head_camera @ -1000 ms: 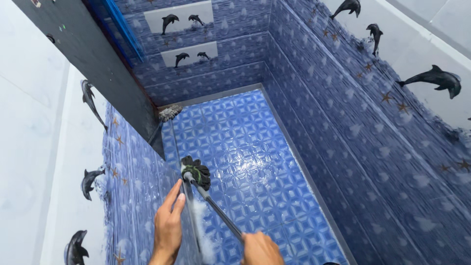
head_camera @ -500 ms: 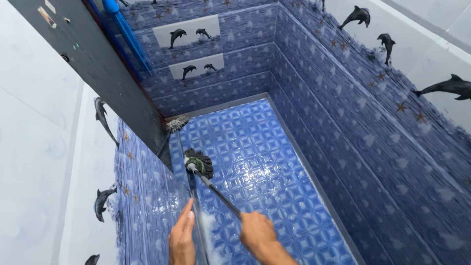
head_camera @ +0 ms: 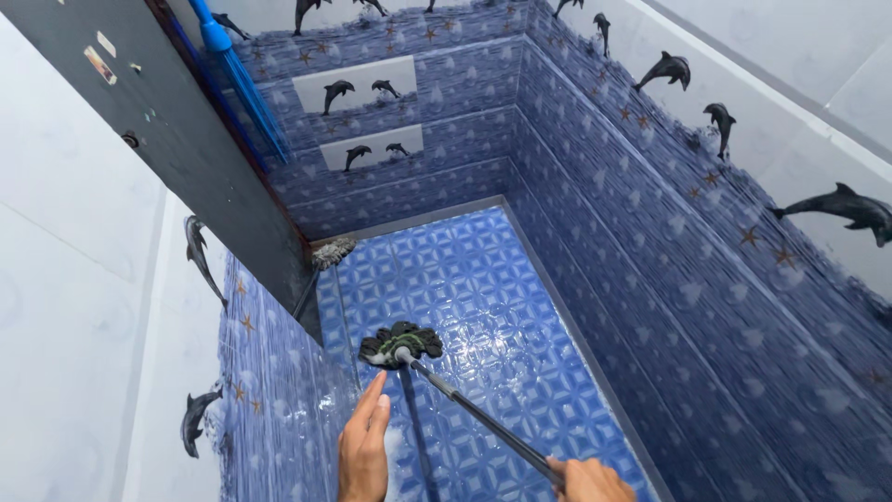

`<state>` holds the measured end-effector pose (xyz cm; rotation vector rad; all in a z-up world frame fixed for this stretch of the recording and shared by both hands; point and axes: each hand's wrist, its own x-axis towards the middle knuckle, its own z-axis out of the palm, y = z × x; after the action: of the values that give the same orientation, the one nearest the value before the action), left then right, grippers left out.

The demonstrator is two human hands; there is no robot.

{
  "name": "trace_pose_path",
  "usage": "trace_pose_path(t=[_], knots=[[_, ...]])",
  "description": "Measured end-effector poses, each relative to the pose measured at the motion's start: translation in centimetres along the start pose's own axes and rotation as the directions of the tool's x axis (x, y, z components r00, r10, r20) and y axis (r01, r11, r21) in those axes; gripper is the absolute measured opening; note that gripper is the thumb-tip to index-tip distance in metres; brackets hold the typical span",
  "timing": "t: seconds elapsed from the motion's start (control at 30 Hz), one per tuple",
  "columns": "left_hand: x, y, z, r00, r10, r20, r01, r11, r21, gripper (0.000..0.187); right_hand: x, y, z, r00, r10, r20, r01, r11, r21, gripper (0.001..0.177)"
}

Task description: The person pours water from a red pitcher into a blue bucket, then uses a green string mop to clean the wet blue tiled floor of a bathroom. The person repeatedly pushes and pulls the mop across the floor surface.

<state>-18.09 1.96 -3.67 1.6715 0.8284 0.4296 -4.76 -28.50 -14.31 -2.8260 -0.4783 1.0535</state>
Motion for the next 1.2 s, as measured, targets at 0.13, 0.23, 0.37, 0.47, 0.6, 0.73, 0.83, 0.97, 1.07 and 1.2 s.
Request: trace_pose_path(t=[0.13,0.23,0.37,0.47,0.6,0.73,0.83,0.97,1.07,1.2], knots=[[1.1,0.1,-1.0,1.000,-0.014,-0.019,0.014,1.000,0.003,0.057,0.4,-5.7,0.2,0.961,-0.096,-0.260,0.093,0.995,-0.022,0.026],[2.6,-0.1,-1.7,0.999,-0.040,-0.035,0.040,0.999,0.004,0.056,1.3,-10.7,-3.5,0.953,-0.200,-0.228,0.222,0.972,0.072,0.039],[6.2,-0.7,-2.4,0.998,-0.019,-0.067,0.018,1.000,-0.015,0.054,4.2,-18.0,-8.9,0.980,-0.129,-0.150,0.137,0.989,0.046,0.030],[9.5,-1.3,-3.0,0.997,-0.017,-0.075,0.019,0.999,0.034,0.052,7.3,-22.7,-11.2,0.977,-0.133,-0.167,0.148,0.986,0.078,0.028],[14.6,-1.7,-3.8,0.999,0.008,-0.050,-0.005,0.999,0.054,0.053,12.9,-27.5,-13.9,0.978,-0.130,-0.163,0.140,0.989,0.051,0.027],[19.1,-1.5,-3.8,0.999,-0.028,-0.034,0.030,0.999,0.034,0.052,17.0,-30.2,-15.6,0.973,-0.161,-0.164,0.168,0.985,0.032,0.028],[21.3,-2.4,-3.8,0.997,-0.080,-0.012,0.081,0.996,0.026,0.052,18.6,-30.3,-16.5,0.985,-0.108,-0.137,0.115,0.992,0.050,0.030],[23.9,-4.5,-3.7,0.997,0.080,-0.006,-0.078,0.990,0.120,0.051,17.8,-27.3,-17.5,0.990,-0.099,-0.104,0.101,0.995,0.019,0.039],[25.4,-5.8,-3.6,0.999,-0.006,0.032,0.003,0.995,0.103,0.052,17.3,-22.7,-17.3,0.991,-0.118,-0.070,0.112,0.991,-0.079,0.042],[26.3,-5.9,-2.2,0.999,-0.020,0.034,0.014,0.988,0.154,0.052,18.6,-16.7,-15.9,0.998,-0.065,-0.001,0.065,0.988,-0.142,0.043]])
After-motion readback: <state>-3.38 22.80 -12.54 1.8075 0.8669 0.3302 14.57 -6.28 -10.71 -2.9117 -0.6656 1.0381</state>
